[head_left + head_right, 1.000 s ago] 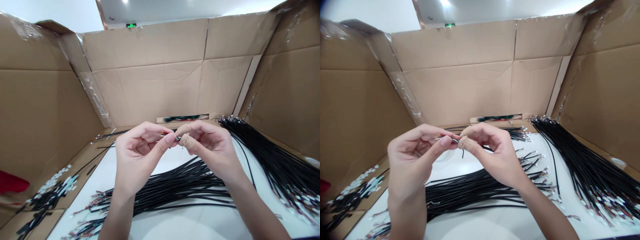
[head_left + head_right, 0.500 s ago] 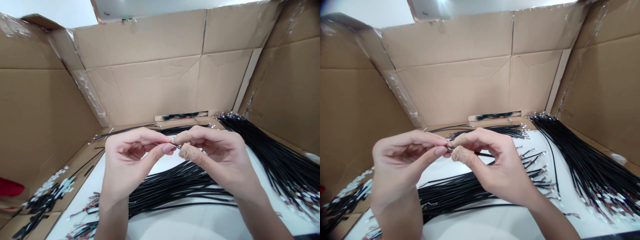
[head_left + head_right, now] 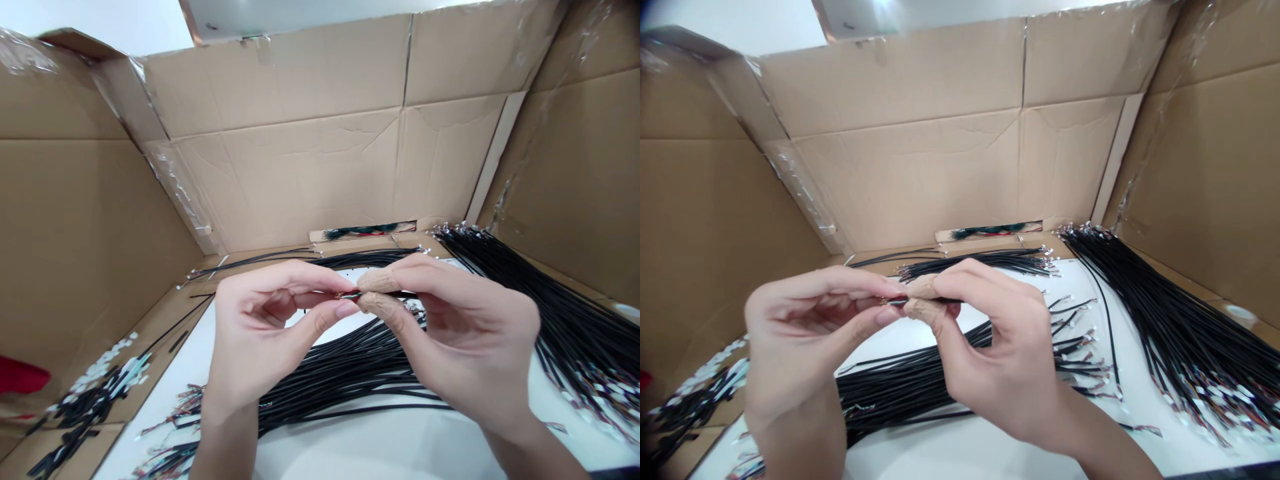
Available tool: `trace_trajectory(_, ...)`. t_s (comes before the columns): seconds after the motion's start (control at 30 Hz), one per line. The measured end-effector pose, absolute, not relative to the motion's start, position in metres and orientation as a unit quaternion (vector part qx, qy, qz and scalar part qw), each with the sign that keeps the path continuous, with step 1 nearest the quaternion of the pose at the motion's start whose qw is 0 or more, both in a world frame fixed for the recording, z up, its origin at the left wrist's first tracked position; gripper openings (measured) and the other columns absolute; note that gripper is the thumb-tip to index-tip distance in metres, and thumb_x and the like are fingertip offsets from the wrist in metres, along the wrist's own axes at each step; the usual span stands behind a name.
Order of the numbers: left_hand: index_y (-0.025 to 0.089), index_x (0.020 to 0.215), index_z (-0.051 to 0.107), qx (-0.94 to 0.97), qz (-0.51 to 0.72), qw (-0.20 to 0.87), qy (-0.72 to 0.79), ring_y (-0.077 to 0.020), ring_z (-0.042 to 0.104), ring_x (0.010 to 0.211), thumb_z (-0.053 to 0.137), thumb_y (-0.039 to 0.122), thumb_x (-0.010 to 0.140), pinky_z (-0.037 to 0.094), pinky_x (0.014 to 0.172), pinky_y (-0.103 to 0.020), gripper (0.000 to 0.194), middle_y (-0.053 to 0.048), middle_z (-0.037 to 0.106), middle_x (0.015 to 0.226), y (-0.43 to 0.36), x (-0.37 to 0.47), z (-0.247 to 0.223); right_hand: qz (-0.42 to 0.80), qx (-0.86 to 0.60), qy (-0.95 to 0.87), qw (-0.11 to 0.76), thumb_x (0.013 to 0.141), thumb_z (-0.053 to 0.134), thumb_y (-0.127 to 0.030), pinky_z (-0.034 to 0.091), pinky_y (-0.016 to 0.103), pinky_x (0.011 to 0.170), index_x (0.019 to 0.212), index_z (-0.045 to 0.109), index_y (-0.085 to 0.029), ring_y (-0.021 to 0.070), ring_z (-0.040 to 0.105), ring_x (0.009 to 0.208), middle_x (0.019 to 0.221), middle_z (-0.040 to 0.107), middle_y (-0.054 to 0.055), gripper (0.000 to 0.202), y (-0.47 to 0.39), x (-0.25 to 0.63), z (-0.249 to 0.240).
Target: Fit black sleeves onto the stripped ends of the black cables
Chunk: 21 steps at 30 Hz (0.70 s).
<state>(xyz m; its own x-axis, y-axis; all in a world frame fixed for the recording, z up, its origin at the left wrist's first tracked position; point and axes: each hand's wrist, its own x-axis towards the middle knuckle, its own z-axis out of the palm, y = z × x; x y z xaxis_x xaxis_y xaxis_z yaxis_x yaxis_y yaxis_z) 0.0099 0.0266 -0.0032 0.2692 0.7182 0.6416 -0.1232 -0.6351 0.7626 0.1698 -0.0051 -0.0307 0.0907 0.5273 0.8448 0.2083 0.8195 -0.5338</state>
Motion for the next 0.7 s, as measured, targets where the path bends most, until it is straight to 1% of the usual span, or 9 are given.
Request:
trace_trajectory(0.1, 0.025, 0.078, 0.08, 0.705, 0.577, 0.357, 0.206, -0.0061, 0.073, 0.067, 0.078, -0.001, 0.069, 0.059, 0.064, -0.005, 0.028, 0.007, 0.078, 0.075, 0.027, 0.0103, -0.0038, 0.096, -0.269, -0.669, 0.687, 0.079, 0.067, 0.004, 0.053, 0.031, 0.069, 0.093, 0.071, -0.02, 0.0139, 0.065, 0.077, 0.084, 0.072, -0.001, 0.029, -0.0064, 0.1684, -0.0334)
trace_trajectory(0.2, 0.026, 0.077, 0.08, 0.706, 0.585, 0.343, 0.205, -0.0065, 0.073, 0.066, 0.079, -0.001, 0.07, 0.06, 0.063, -0.006, 0.027, 0.007, 0.078, 0.074, 0.0281, 0.0102, -0.0045, 0.096, -0.261, -0.665, 0.693, 0.078, 0.066, 0.004, 0.052, 0.032, 0.065, 0.095, 0.07, -0.021, 0.0153, 0.064, 0.075, 0.084, 0.071, 0.001, 0.03, -0.0073, 0.1669, -0.0336)
trace_trajectory(0.33, 0.026, 0.075, 0.08, 0.703, 0.602, 0.321, 0.203, -0.0095, 0.072, 0.062, 0.08, 0.001, 0.069, 0.062, 0.06, -0.012, 0.026, 0.005, 0.077, 0.071, 0.0269, 0.0125, -0.0063, 0.117, -0.272, -0.669, 0.682, 0.08, 0.069, 0.0, 0.052, 0.032, 0.064, 0.096, 0.071, -0.021, 0.0147, 0.064, 0.075, 0.085, 0.072, 0.001, 0.027, -0.0079, 0.1685, -0.0311)
trace_trajectory(0.47, 0.027, 0.074, 0.079, 0.694, 0.62, 0.301, 0.21, -0.01, 0.072, 0.062, 0.082, 0.0, 0.068, 0.062, 0.06, -0.013, 0.027, 0.006, 0.077, 0.07, 0.0235, 0.0155, -0.0088, 0.116, -0.273, -0.674, 0.677, 0.08, 0.069, 0.001, 0.051, 0.031, 0.065, 0.096, 0.072, -0.019, 0.0136, 0.064, 0.074, 0.083, 0.072, 0.001, 0.025, -0.0077, 0.1707, -0.0292)
trace_trajectory(0.6, 0.029, 0.079, 0.08, 0.709, 0.609, 0.296, 0.198, -0.0092, 0.073, 0.066, 0.081, 0.003, 0.071, 0.063, 0.063, -0.013, 0.027, 0.008, 0.078, 0.074, 0.0235, 0.0142, -0.0097, 0.084, -0.276, -0.657, 0.696, 0.079, 0.067, 0.002, 0.05, 0.032, 0.063, 0.093, 0.072, -0.02, 0.0151, 0.064, 0.073, 0.08, 0.071, 0.002, 0.026, -0.0086, 0.1677, -0.0302)
trace_trajectory(0.7, 0.031, 0.085, 0.08, 0.739, 0.582, 0.289, 0.177, -0.0069, 0.074, 0.072, 0.078, 0.002, 0.074, 0.061, 0.067, -0.009, 0.031, 0.009, 0.079, 0.081, 0.0257, 0.0126, -0.0094, 0.035, -0.278, -0.645, 0.711, 0.078, 0.066, 0.002, 0.05, 0.033, 0.06, 0.095, 0.071, -0.021, 0.0168, 0.064, 0.072, 0.082, 0.071, 0.003, 0.029, -0.0095, 0.1653, -0.0325)
